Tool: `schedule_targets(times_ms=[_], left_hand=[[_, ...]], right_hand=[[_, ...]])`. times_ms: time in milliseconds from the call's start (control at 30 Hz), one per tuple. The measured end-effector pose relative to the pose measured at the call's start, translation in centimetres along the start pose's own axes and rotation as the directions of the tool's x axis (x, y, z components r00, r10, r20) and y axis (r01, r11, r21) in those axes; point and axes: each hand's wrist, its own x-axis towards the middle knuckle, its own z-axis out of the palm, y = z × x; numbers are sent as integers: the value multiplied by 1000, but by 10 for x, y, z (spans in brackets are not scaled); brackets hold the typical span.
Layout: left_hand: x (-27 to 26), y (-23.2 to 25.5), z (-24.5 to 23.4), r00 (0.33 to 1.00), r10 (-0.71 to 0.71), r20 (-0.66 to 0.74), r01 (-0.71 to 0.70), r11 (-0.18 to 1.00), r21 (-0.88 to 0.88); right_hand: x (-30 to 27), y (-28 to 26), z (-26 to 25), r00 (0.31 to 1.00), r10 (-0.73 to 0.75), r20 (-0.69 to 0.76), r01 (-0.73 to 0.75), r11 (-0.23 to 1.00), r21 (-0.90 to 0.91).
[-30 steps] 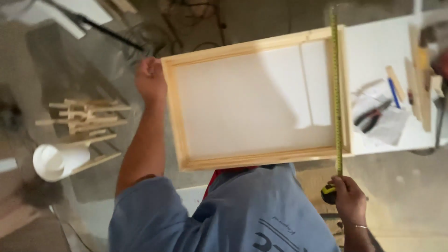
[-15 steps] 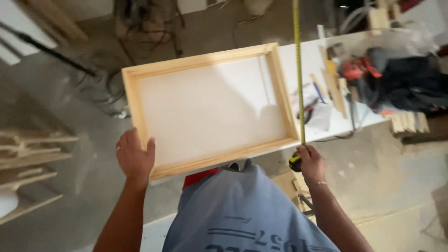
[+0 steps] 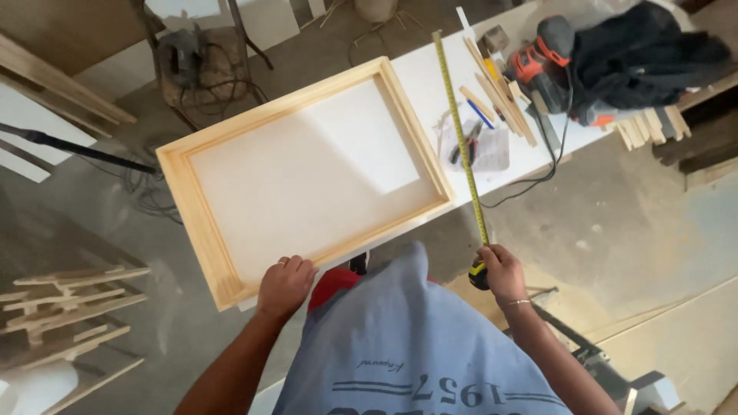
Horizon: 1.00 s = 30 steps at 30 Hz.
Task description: Measuring wooden frames with a tape measure and checking their squareness with a framing square in a workshop.
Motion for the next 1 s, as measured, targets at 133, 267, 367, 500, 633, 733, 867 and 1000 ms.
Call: schedule_targets(times_ms=[133,267,367,500,633,733,867,1000], left_hand=[[-15,-8,-13,999,-46,8,46,998,36],[-20,-29,-43,993,103,61,-106,993,55],[-36,-20,-38,993,-69,94,63,996,70],[-36,-29,-47,988,84,126,-88,996,24],[-44,-25,-39,975,-147,169,159,986,-56],[-28,-22,-54,958,-215,191,247,955,-162],[-6,-27,-52,945,-243,217,291,929,-227],[29,-46,-20,994,52,93,-27,969,-244]], right_hand=[[-12,-3,-2,999,22,41,-20,998,-59],[-6,-6,8,995,63,80,-45,977,-206],[-2,-6,26,991,49,126,-33,991,-129],[-28,-65,15,988,25,151,-3,990,-142],[-12,-72,23,989,29,148,-7,988,-152],[1,-63,28,989,34,142,-8,983,-184],[4,-66,35,987,87,135,-60,980,-188],[20,-62,38,981,160,108,-135,968,-211]])
